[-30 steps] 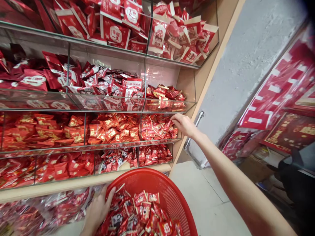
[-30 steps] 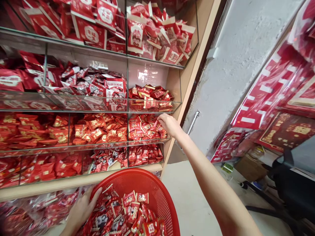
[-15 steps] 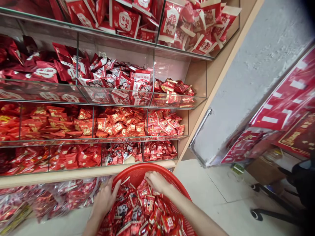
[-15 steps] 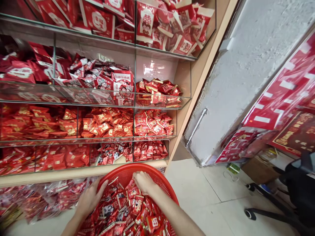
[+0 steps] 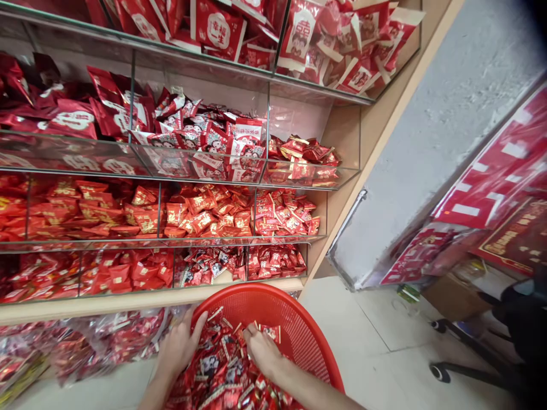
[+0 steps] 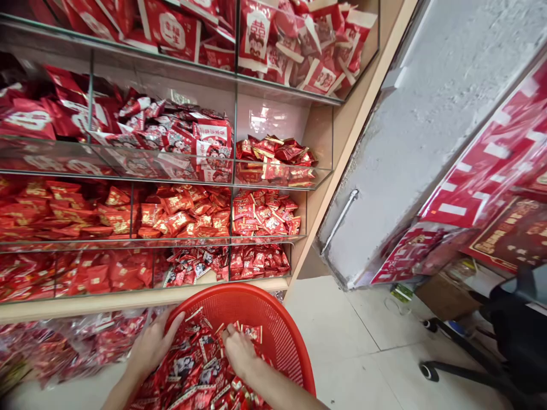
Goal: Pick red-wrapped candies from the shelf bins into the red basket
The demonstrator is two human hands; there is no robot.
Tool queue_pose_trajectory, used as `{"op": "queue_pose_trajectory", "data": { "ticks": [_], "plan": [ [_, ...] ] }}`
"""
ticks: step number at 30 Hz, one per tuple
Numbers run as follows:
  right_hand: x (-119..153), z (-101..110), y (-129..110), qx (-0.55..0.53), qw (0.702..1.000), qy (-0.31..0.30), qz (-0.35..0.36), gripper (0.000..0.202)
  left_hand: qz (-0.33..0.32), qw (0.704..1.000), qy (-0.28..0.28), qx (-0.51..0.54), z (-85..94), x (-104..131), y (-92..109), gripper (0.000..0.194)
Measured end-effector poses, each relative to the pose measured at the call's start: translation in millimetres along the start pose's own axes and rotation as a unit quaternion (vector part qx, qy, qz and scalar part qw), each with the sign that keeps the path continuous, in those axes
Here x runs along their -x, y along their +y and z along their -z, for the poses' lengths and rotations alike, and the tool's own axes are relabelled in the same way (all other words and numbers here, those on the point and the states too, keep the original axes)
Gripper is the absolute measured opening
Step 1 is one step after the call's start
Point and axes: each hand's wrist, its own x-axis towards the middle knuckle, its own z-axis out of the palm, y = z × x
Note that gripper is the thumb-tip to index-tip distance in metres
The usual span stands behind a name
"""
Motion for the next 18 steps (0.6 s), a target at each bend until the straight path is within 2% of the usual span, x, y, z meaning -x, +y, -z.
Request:
{"op": "queue_pose_trajectory", "data": {
  "ticks": [2,5,7,10,11,14,16,18],
  "plan": [
    [3.2,9.8,-4.4,0.051,0.999,0.007,0.015,0.032,0.005,1.000,-0.008,0.005,0.0,-0.6,-1.1,0.059],
    [7.2,48.2,-12.4,0.109,0.989,0.075,0.071,0.020,0.000,1.000,-0.016,0.019,0.3,-1.1,-2.3,0.060],
    [8.9,88.3,-13.1,0.108,0.975,0.159,0.116,0.021,-0.002,0.999,-0.023,0.026,-0.1,-1.5,-3.3,0.061],
    [9.7,163.5,-2.9,0.115,0.936,0.295,0.152,0.024,0.010,0.999,-0.030,0.026,-1.8,-2.3,-5.7,0.061],
    [9.5,190.3,3.0,0.126,0.922,0.337,0.142,0.024,0.006,0.999,-0.029,0.026,-2.5,-2.7,-6.8,0.061],
    [7.8,264.7,23.8,0.251,0.893,0.368,0.068,0.028,-0.017,0.999,-0.016,0.028,-3.8,-3.9,-9.7,0.059],
    [5.6,302.4,36.2,0.346,0.867,0.359,0.006,0.026,-0.020,0.999,-0.007,0.029,-3.9,-4.7,-10.6,0.058],
    [2.8,327.1,45.2,0.409,0.850,0.330,-0.026,0.023,-0.014,0.999,-0.003,0.032,-3.9,-5.6,-10.8,0.059]
  ]
}}
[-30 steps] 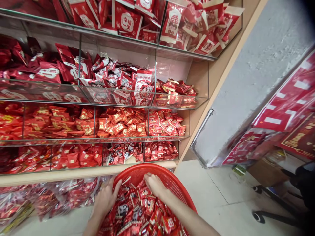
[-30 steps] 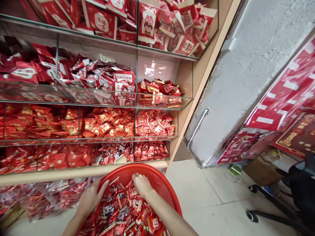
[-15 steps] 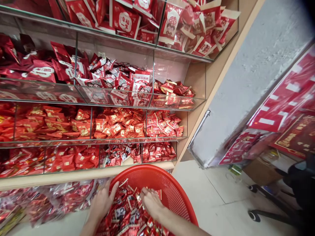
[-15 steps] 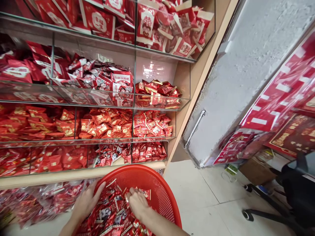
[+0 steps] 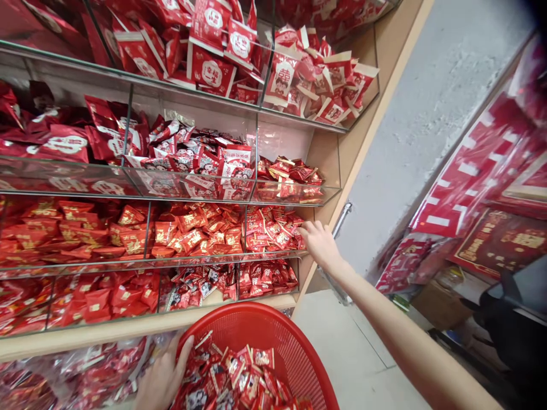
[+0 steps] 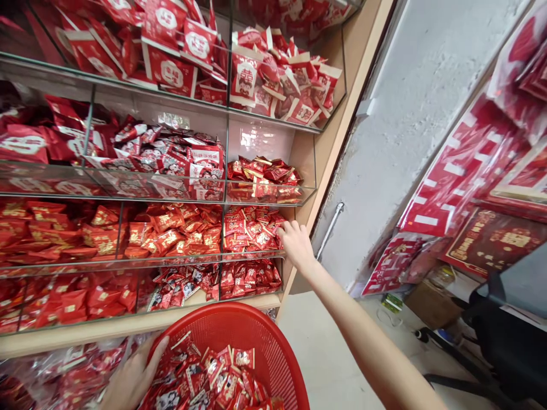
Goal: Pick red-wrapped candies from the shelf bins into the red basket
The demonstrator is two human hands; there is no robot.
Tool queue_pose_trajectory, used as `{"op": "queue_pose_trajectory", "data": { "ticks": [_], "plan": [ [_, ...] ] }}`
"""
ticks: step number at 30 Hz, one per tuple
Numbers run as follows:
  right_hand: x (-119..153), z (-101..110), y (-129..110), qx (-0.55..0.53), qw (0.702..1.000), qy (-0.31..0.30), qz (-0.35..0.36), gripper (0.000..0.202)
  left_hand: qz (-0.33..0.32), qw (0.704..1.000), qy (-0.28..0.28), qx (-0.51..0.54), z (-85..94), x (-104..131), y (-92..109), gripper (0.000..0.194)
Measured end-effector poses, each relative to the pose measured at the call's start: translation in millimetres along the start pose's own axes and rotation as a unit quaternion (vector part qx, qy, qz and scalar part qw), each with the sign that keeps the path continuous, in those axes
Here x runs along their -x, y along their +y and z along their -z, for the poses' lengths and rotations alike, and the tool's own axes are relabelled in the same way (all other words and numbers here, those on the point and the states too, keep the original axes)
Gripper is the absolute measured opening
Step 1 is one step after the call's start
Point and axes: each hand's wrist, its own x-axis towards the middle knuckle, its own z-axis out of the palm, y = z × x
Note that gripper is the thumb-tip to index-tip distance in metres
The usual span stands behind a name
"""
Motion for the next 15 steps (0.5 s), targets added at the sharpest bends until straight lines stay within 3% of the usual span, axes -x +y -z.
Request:
{"op": "queue_pose_trajectory", "data": {
  "ticks": [4,9,15],
  "plan": [
    [-13.3,-1.5,16.9,0.048,0.996,-0.047,0.056,0.019,-0.006,1.000,0.005,0.015,-2.2,-2.1,-3.4,0.057],
    [-16.3,-0.1,24.6,0.056,0.993,-0.059,0.080,0.018,-0.047,0.997,0.053,0.032,-9.4,-3.0,-13.7,0.048],
    [-10.8,27.7,33.9,0.021,0.998,-0.022,0.060,0.017,-0.054,0.996,0.050,0.042,-14.6,-3.3,-16.0,0.050]
  ]
}}
